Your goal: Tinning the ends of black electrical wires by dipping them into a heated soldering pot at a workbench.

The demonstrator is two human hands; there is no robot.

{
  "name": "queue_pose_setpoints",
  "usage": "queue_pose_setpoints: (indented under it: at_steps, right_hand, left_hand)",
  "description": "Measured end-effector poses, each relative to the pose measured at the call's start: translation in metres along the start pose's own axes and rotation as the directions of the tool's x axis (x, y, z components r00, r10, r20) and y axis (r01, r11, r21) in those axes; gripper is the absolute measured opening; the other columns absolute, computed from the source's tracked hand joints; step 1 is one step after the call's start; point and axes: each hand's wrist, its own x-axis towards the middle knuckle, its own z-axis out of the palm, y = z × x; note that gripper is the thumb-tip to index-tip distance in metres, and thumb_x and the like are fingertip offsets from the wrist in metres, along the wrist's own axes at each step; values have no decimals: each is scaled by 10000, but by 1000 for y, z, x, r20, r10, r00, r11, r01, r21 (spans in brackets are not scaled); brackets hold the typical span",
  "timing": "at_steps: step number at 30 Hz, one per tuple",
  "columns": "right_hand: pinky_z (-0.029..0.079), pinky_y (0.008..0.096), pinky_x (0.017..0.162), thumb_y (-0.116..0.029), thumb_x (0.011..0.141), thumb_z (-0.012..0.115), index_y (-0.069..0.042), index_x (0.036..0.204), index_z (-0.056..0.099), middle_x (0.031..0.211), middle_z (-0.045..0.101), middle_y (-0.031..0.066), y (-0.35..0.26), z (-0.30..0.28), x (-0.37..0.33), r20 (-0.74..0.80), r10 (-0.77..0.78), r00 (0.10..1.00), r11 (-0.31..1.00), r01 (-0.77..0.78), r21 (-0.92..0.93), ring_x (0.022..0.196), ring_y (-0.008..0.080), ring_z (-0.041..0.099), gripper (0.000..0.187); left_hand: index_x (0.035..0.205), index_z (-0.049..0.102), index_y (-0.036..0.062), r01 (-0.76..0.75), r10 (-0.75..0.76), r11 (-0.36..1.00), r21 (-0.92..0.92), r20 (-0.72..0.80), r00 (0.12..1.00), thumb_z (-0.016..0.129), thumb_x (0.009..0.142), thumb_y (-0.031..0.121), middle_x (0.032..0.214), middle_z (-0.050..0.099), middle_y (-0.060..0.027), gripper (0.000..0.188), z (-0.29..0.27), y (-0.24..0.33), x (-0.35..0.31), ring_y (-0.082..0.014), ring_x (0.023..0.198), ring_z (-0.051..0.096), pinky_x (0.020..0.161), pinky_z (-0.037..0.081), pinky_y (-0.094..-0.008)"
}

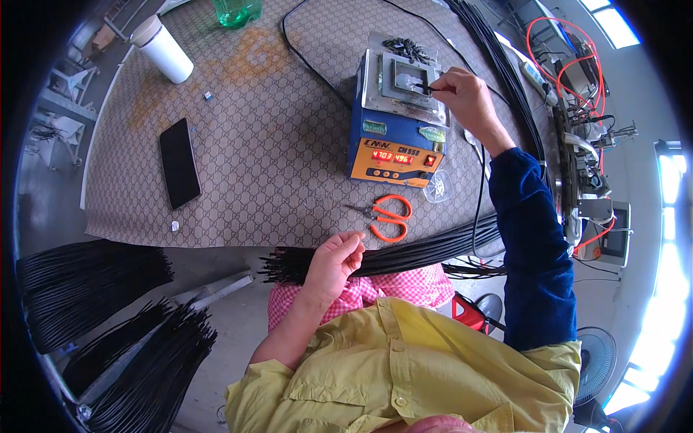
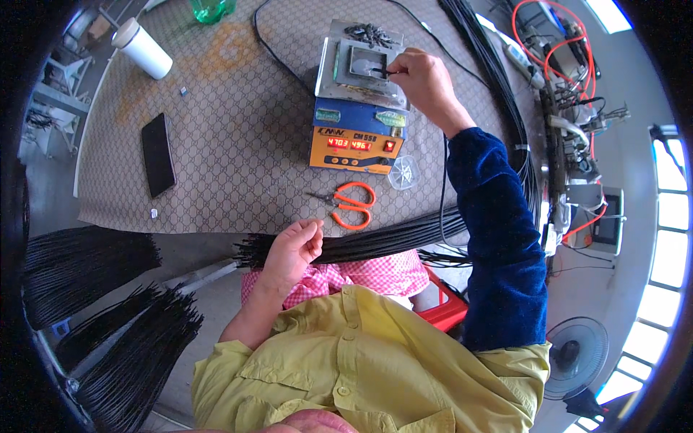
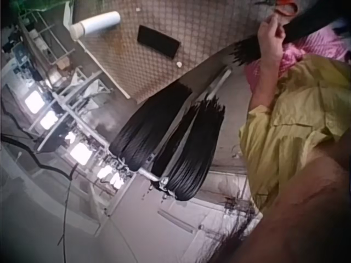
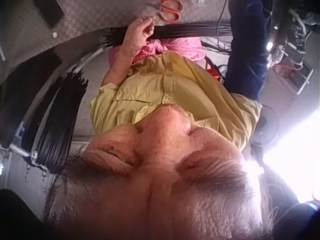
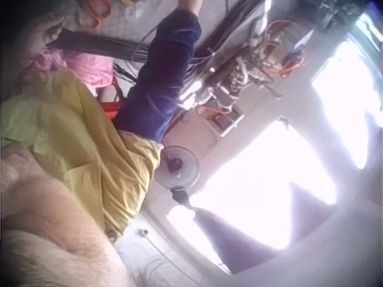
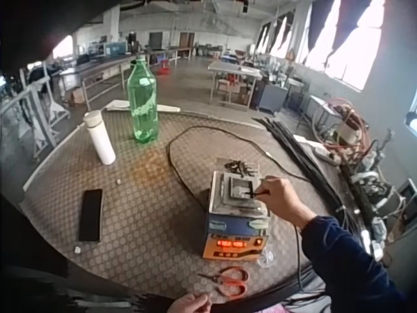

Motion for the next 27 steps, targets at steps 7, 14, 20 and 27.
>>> queue_pose_setpoints:
  at_steps: [7,14,20,27]
  right_hand:
    - [437,276,593,-25,682,618,17,784,609,715,560,78,-5,-7,4,36,-35,999,998,37,-47,658,176,568,111]
    - [428,308,611,-57,704,589,7,771,606,718,553,93,-5,-14,13,89,-125,988,981,137,-137,677,224,562,94]
    - [428,320,617,-65,702,585,4,762,607,715,549,96,-7,-11,18,102,-149,983,967,167,-192,687,238,563,94]
    - [431,320,615,-48,688,600,1,758,610,714,549,94,-6,-9,21,122,-168,978,961,190,-200,675,242,561,86]
  left_hand:
    - [922,567,29,-2,2,1000,2,-4,1000,504,856,152,716,544,5,153,0,0,0,-57,606,465,562,369,-186]
    - [935,570,18,-3,3,1000,-2,-13,1000,498,858,148,720,546,3,167,-1,0,0,-59,607,464,560,373,-189]
    - [932,569,15,1,-1,1000,-3,-15,1000,498,859,149,720,543,2,169,1,2,-1,-61,606,464,560,373,-190]
    - [939,559,9,0,0,1000,-9,-2,1000,497,858,147,724,541,-4,172,-1,2,0,-70,607,468,556,371,-193]
